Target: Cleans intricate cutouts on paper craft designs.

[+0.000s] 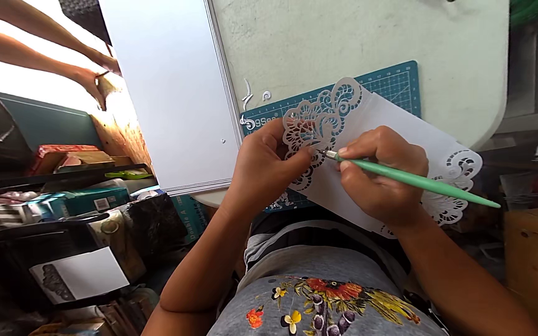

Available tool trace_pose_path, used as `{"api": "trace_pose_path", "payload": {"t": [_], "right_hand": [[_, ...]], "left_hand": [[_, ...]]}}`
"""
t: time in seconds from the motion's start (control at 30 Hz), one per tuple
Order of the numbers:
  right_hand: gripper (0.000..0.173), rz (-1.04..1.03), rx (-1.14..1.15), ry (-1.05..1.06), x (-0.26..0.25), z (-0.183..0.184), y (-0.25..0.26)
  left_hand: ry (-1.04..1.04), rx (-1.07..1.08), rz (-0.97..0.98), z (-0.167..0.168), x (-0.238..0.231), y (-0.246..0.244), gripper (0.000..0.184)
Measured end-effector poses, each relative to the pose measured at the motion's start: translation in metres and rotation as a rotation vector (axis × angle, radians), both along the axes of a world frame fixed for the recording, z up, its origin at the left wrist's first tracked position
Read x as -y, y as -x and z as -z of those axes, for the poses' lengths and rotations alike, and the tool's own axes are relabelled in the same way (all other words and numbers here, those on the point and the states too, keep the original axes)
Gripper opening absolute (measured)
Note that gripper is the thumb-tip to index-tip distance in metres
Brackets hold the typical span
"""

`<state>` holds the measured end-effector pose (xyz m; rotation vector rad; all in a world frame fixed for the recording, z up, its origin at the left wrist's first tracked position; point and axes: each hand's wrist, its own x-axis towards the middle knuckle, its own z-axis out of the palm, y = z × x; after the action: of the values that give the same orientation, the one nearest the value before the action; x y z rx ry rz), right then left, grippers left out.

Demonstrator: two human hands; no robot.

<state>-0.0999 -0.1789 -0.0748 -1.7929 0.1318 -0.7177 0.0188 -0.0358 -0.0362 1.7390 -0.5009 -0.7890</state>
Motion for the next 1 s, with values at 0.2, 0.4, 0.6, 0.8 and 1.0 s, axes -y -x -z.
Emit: {"api": "trace_pose_path", "payload": {"t": [0.2, 0.4, 0.6, 0.8, 1.0], "right_hand": [[0.008, 0.008, 0.001, 0.052, -0.0012, 0.0005, -0.0014], [0.007, 0.010, 0.007, 0.028, -0.0006, -0.0001, -0.0008], [0.007, 0.011, 0.002, 0.062, -0.0010, 0.0007, -0.0013], [0.007, -0.007, 0.006, 0.002, 0.0001, 0.0003, -0.0002], [0.008, -0.010, 0.000, -0.008, -0.0001, 0.0002, 0.0004]], "left_hand": [[-0.023, 0.015, 0.008, -0.0001, 0.0004, -0.0004, 0.026], [-0.015, 0.014, 0.009, -0.0003, 0.0003, -0.0009, 0.027], [-0.019, 0.011, 0.010, -0.0005, 0.0002, -0.0010, 0.026], [-0.026, 0.008, 0.005, -0.0008, 0.0001, -0.0007, 0.026], [-0.025, 0.009, 0.006, 0.0000, -0.0005, -0.0006, 0.026]]}}
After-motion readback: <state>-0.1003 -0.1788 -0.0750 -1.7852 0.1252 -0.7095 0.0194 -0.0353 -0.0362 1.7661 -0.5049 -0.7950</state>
